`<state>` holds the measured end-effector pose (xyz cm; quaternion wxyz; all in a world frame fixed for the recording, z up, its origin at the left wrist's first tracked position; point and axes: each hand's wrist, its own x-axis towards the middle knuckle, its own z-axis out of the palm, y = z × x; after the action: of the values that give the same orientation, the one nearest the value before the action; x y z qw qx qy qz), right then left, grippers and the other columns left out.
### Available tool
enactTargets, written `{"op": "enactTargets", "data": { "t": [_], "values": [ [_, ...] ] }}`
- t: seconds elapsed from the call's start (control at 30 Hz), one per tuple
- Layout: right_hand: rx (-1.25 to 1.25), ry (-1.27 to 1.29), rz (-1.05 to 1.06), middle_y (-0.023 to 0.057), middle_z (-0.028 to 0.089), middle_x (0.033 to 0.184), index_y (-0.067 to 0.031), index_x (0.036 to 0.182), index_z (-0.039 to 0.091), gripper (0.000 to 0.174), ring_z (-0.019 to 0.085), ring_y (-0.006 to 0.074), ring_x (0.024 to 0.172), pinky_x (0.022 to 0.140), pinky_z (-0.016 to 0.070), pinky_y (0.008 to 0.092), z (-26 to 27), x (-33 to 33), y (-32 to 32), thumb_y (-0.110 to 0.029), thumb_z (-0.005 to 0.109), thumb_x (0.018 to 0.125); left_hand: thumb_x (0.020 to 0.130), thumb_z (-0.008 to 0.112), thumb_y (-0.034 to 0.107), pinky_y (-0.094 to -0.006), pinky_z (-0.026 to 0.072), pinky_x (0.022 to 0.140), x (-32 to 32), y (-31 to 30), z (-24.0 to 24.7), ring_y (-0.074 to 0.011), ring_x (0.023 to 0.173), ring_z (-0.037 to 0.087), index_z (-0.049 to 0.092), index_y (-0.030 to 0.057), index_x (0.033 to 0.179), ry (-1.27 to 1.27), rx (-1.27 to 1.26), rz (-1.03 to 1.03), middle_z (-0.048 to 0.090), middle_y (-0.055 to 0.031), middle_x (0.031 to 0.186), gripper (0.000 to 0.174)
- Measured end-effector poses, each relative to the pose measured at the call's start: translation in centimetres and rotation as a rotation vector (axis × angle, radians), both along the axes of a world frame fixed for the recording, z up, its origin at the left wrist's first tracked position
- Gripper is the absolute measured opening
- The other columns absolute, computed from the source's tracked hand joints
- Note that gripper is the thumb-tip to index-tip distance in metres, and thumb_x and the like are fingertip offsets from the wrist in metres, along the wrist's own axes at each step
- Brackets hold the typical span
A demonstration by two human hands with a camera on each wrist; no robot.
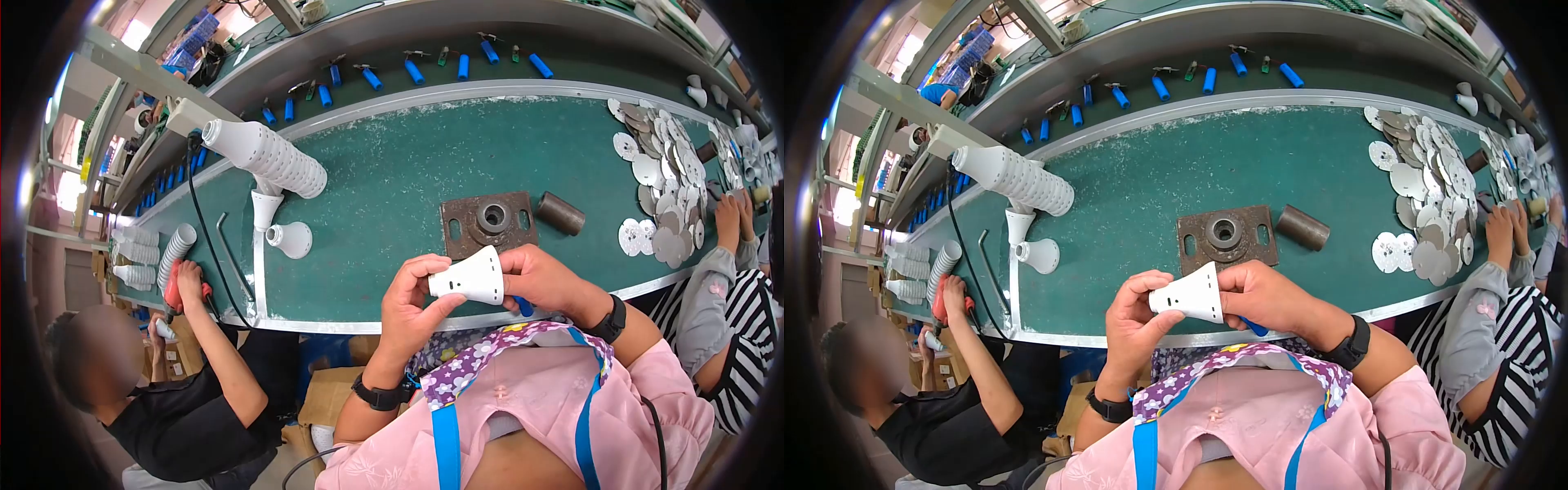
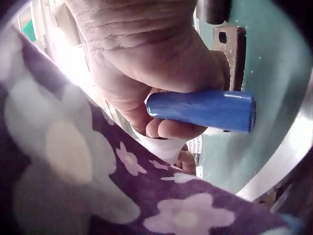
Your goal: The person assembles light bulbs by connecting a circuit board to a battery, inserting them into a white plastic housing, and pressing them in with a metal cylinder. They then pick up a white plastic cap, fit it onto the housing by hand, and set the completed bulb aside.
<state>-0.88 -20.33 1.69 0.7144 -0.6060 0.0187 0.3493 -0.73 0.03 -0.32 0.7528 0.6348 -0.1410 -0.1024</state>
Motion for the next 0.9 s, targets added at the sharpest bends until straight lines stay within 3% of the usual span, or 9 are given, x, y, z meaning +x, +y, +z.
{"op": "enactTargets", "data": {
  "t": [0.13, 0.5, 0.9],
  "values": [
    [-0.054, -0.025, 0.025, -0.0017, 0.054, 0.065, -0.0026, 0.092, 0.063, 0.017, 0.047, 0.004, 0.053, 0.048, 0.0373, 0.0187, 0.5, 0.0, 0.0, -0.015, 0.055, 0.085, 0.068, 0.069, -0.004, -0.0269, 0.0434, 0.083, 0.0, 0.0, -0.2, -0.0158, 0.098, 0.052, 0.052, 0.0009, 0.103, -0.003, 0.016, -0.006, 0.05, -0.0096, 0.109, 0.04],
    [0.258, 0.209, -0.07, 0.0002, 0.052, 0.064, -0.0031, 0.092, 0.059, 0.025, 0.048, 0.006, 0.052, 0.047, 0.0388, 0.018, -0.6, -0.4, -0.2, -0.025, 0.048, 0.09, 0.067, 0.069, -0.005, -0.0282, 0.0432, 0.084, 0.0, 0.0, -0.1, -0.0172, 0.1, 0.051, 0.053, 0.0001, 0.104, -0.034, 0.031, -0.006, 0.05, -0.0105, 0.11, 0.041],
    [0.277, 0.076, -0.07, -0.0002, 0.051, 0.067, -0.0025, 0.096, 0.058, 0.024, 0.047, 0.0059, 0.054, 0.048, 0.0368, 0.0191, -0.8, -0.9, -0.4, -0.022, 0.045, 0.091, 0.068, 0.069, -0.004, -0.0276, 0.0434, 0.083, 0.2, -0.4, 0.1, -0.0169, 0.1, 0.051, 0.054, 0.0006, 0.106, 0.001, 0.047, 0.001, 0.052, -0.0097, 0.109, 0.042]
  ]
}}
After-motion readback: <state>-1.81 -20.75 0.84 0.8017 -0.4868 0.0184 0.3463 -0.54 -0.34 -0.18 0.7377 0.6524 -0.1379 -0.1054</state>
